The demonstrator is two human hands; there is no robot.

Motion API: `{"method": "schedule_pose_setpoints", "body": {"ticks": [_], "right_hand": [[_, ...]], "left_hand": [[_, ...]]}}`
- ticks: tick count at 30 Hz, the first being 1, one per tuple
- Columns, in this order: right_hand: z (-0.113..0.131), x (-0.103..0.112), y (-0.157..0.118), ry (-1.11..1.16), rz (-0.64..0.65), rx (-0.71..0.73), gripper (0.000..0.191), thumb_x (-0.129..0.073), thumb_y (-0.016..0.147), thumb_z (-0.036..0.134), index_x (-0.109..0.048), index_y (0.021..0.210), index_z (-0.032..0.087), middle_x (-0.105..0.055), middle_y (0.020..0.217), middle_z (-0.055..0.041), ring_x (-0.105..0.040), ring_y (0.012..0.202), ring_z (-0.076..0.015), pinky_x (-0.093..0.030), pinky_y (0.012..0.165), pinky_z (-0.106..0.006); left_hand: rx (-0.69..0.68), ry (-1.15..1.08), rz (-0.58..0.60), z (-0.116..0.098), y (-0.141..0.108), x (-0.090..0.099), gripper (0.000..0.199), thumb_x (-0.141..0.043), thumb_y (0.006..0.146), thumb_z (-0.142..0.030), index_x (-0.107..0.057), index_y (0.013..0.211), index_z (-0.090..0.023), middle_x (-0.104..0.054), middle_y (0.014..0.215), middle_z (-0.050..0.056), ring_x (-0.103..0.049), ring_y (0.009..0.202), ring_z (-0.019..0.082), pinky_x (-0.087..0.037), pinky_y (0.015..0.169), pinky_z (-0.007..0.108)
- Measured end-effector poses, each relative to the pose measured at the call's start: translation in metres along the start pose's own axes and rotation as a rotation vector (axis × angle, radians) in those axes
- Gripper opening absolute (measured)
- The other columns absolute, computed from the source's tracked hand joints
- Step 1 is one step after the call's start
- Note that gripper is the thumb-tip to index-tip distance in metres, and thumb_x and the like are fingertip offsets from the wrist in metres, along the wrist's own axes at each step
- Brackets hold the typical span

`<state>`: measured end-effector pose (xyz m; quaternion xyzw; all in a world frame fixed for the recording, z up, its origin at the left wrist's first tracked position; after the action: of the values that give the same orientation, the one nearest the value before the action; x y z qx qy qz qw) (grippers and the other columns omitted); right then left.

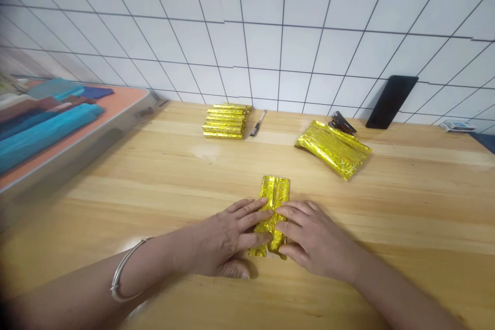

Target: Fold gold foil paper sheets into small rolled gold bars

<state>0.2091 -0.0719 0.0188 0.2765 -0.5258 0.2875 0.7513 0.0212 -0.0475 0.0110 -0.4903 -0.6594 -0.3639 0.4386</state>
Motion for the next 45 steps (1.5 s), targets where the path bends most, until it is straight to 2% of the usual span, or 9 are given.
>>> {"method": "schedule_pose_setpoints", "body": {"ticks": [6,10,17,26,34,39,45], "right_hand": [[0.003,0.001,-0.005,0.003,-0.061,0.092,0.02,-0.056,0.084,0.03,-0.063,0.102,0.024,-0.06,0.11,-0.0087,-0.049,0.108,-0.0235,-0.041,0.089,-0.044],[0.003,0.001,-0.007,0.033,-0.034,0.108,0.023,-0.055,0.084,0.027,-0.062,0.106,0.026,-0.059,0.099,-0.0074,-0.05,0.102,-0.0215,-0.041,0.087,-0.042],[0.008,0.005,-0.007,0.114,0.039,0.145,0.019,-0.054,0.084,0.024,-0.064,0.1,0.027,-0.058,0.097,-0.0053,-0.05,0.097,-0.0192,-0.038,0.087,-0.04],[0.007,0.005,-0.007,0.127,0.051,0.14,0.019,-0.054,0.084,0.025,-0.064,0.101,0.027,-0.058,0.098,-0.0055,-0.05,0.096,-0.0194,-0.037,0.086,-0.039],[0.005,0.003,-0.007,0.175,0.027,0.167,0.017,-0.056,0.084,0.026,-0.065,0.099,0.026,-0.06,0.099,-0.0054,-0.052,0.094,-0.0174,-0.036,0.087,-0.039],[-0.001,0.003,-0.007,0.179,0.043,0.16,0.021,-0.056,0.085,0.023,-0.064,0.104,0.026,-0.063,0.101,-0.0042,-0.054,0.096,-0.0169,-0.037,0.089,-0.038],[-0.016,0.0,-0.011,0.103,-0.007,0.106,0.028,-0.052,0.087,0.022,-0.06,0.114,0.024,-0.064,0.112,-0.0054,-0.055,0.104,-0.0173,-0.039,0.095,-0.038]], "left_hand": [[-0.03,-0.011,-0.007,0.0,-0.002,-0.003,0.061,-0.044,0.084,-0.059,-0.037,0.135,-0.026,-0.029,0.146,0.005,-0.008,0.138,0.032,-0.011,0.11,0.051],[-0.028,-0.014,0.004,0.001,-0.002,-0.003,0.062,-0.044,0.084,-0.059,-0.035,0.136,-0.025,-0.03,0.146,0.007,-0.007,0.138,0.032,-0.011,0.11,0.05],[-0.023,-0.012,0.034,0.001,-0.002,-0.004,0.061,-0.04,0.085,-0.06,-0.036,0.136,-0.026,-0.029,0.146,0.008,-0.006,0.138,0.033,-0.009,0.11,0.051],[-0.031,-0.023,0.027,0.002,-0.002,-0.005,0.063,-0.042,0.084,-0.061,-0.036,0.136,-0.026,-0.029,0.146,0.007,-0.007,0.138,0.034,-0.008,0.109,0.052],[-0.049,-0.013,0.024,0.003,-0.003,-0.006,0.059,-0.044,0.083,-0.061,-0.038,0.135,-0.032,-0.022,0.149,0.004,-0.006,0.138,0.034,-0.006,0.11,0.052],[-0.042,-0.016,0.031,0.002,-0.003,-0.003,0.059,-0.042,0.084,-0.061,-0.038,0.135,-0.033,-0.024,0.149,0.003,-0.007,0.138,0.034,-0.009,0.109,0.051],[-0.036,-0.018,0.047,0.001,-0.003,0.001,0.059,-0.043,0.083,-0.061,-0.038,0.135,-0.033,-0.025,0.148,0.003,-0.009,0.137,0.035,-0.012,0.109,0.051]]}}
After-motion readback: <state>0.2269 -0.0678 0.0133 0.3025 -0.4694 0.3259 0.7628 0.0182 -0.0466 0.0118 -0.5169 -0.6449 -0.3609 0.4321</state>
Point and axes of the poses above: each hand's wrist, its own y-axis towards the middle knuckle, its own x-axis out of the back of the hand, z = x × y, the point moved 4 cm from there along y, towards the middle knuckle
